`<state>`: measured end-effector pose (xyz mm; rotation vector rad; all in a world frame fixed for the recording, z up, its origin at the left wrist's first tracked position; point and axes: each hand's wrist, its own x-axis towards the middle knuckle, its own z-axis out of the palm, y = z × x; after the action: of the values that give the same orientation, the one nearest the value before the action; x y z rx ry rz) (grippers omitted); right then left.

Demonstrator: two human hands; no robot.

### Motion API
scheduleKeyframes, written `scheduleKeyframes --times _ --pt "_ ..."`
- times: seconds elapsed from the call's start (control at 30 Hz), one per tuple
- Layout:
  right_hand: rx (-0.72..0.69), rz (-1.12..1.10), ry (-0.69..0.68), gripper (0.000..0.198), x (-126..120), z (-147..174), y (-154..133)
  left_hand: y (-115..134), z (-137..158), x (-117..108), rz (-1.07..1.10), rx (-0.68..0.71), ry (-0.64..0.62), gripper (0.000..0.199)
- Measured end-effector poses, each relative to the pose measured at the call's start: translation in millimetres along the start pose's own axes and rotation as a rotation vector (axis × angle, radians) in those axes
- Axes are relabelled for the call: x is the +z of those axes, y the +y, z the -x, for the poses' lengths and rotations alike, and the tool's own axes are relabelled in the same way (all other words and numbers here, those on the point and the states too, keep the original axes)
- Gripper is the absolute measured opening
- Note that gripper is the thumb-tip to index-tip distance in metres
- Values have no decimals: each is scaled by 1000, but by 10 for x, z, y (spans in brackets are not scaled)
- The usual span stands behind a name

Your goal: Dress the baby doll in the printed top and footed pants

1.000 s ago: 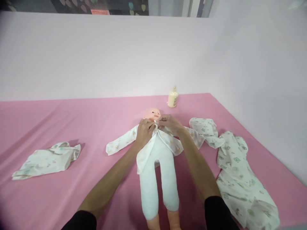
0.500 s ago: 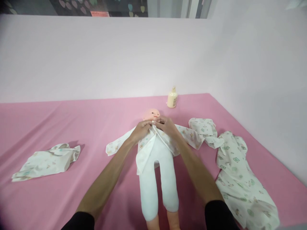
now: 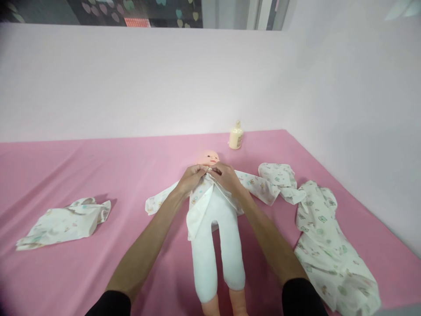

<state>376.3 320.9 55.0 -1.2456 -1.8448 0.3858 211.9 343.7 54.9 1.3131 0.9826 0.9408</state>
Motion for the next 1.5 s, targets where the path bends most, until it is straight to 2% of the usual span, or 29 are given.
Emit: scheduleKeyframes --times 0.23,0.37,0.47,0.57,0.7,0.87,0.97,1.07,1.13,1.2,1.27,1.5 --pt "18 -46 -48 24 -35 2 -14 -50 -12 21 -131 121 84 21" --pt "145 32 -42 29 -115 22 -73 -33 -3 15 -260 175 150 15" --pt "252 118 -140 27 -207 66 -189 -27 9 21 -447 269 243 11" --pt "270 201 -256 25 -250 107 -307 -28 17 30 -620 349 273 11" --pt "246 236 -273 25 -220 100 -344 -22 14 21 -735 381 204 20" --pt "254 284 -285 20 -213 93 -362 6 -2 -10 -813 386 184 19" --pt "230 394 -287 16 -247 130 -451 83 41 -62 -822 382 158 15" --pt "223 467 -288 22 -283 149 -525 222 169 -130 -831 326 173 5" --pt "220 473 -285 24 -300 142 -534 320 282 -153 -842 258 80 9" --pt "225 453 -272 20 -303 130 -515 390 380 -143 -844 203 -99 18" --pt "238 445 -263 15 -289 125 -485 414 439 -105 -841 180 -214 21" --pt "267 437 -296 11 -196 143 -404 315 413 -11 -906 229 -207 12"
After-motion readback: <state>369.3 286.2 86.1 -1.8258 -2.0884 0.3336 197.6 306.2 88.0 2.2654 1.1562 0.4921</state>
